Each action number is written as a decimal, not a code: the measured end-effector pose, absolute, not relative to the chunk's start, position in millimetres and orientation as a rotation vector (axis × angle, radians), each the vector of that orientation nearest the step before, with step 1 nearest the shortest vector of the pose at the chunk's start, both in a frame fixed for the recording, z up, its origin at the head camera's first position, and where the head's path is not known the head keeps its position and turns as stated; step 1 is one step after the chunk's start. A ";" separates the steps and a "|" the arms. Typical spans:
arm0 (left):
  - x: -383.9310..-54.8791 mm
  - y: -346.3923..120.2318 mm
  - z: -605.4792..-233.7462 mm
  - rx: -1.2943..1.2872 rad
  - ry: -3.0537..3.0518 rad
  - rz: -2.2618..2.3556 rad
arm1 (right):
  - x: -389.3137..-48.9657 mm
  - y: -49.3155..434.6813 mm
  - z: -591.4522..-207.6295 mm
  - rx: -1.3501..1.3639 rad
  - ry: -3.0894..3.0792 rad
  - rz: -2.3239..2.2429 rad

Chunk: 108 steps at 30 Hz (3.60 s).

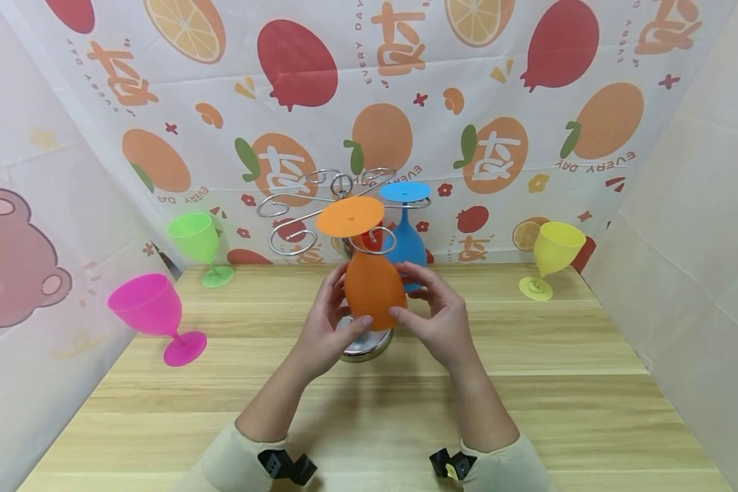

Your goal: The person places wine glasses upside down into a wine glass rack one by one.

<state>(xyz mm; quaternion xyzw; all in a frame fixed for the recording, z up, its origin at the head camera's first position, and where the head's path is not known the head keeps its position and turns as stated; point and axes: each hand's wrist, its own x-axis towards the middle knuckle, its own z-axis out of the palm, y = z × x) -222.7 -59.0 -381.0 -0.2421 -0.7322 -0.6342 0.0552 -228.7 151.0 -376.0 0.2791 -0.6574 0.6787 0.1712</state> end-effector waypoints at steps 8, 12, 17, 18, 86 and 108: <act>-222.7 -58.7 -382.5 -0.771 -2.185 -1.898 | -228.8 150.4 -377.3 0.811 -1.895 1.934; -223.7 -58.4 -383.1 -0.792 -2.163 -1.862 | -229.9 150.5 -378.3 0.843 -1.887 1.938; -223.5 -58.3 -383.7 -0.795 -2.161 -1.798 | -231.4 150.8 -380.7 0.869 -1.896 1.939; -223.3 -58.3 -383.7 -0.788 -2.166 -1.788 | -231.8 150.9 -381.2 0.866 -1.905 1.939; -239.1 -61.2 -395.7 -0.728 -2.290 -1.717 | -239.4 154.3 -382.4 0.726 -2.234 1.749; -239.5 -59.3 -401.7 -0.688 -2.406 -1.586 | -239.3 148.7 -385.5 0.636 -2.312 1.731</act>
